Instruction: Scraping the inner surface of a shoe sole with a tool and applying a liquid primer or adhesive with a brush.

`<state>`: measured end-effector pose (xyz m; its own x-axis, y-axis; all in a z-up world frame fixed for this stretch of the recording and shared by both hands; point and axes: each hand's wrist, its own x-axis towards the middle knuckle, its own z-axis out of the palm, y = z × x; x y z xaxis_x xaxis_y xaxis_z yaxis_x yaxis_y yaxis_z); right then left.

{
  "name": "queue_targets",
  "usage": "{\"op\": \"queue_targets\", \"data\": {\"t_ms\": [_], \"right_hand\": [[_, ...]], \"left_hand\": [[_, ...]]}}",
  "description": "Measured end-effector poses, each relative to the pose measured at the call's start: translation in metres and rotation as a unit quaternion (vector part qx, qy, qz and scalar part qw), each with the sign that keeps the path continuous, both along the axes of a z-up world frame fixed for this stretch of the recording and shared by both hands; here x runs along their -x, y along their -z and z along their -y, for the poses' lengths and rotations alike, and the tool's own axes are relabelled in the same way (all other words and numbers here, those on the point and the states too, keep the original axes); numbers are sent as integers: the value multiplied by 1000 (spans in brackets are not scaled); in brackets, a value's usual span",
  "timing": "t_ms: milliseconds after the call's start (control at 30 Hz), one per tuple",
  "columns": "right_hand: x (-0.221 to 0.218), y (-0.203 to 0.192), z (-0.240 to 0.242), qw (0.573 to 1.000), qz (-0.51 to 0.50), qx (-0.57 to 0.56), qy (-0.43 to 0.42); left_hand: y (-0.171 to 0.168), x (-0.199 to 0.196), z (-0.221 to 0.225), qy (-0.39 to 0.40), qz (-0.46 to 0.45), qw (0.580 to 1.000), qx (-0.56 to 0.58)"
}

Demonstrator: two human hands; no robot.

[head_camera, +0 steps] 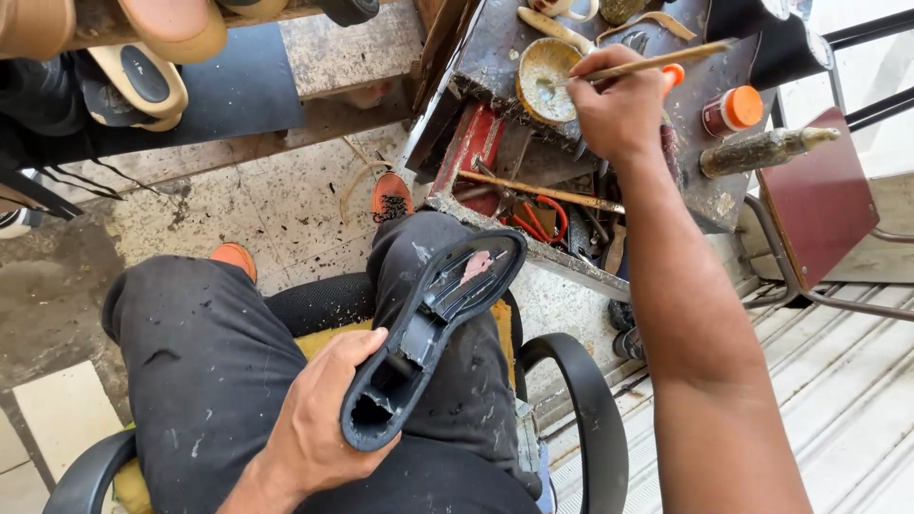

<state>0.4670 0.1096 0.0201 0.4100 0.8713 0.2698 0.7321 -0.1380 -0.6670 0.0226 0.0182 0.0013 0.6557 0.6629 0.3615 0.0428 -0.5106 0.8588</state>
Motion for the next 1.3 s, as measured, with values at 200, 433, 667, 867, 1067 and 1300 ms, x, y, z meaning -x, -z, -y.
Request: {"op": "queue_targets", "data": {"t_ms": [200,433,667,867,1067,1300], "right_hand": [[-8,14,-19,996,53,49,58],[-14,11,-12,981,-136,-51,127],[32,1,54,858,-456,-210,111],[178,-33,159,888,-403,-129,-179],[217,-13,165,906,-333,-139,-222],[223,-14,156,916,-302,-139,-224]], "left_hand": [[4,-1,3,-23,-11,1000,-7],[6,0,2,-22,-35,999,10],[-2,-1,1,-39,-44,998,-10],[-6,-4,4,-48,-8,998,-41],[3,-8,9,-79,-26,996,16],[6,-7,10,-76,-24,997,16]]}}
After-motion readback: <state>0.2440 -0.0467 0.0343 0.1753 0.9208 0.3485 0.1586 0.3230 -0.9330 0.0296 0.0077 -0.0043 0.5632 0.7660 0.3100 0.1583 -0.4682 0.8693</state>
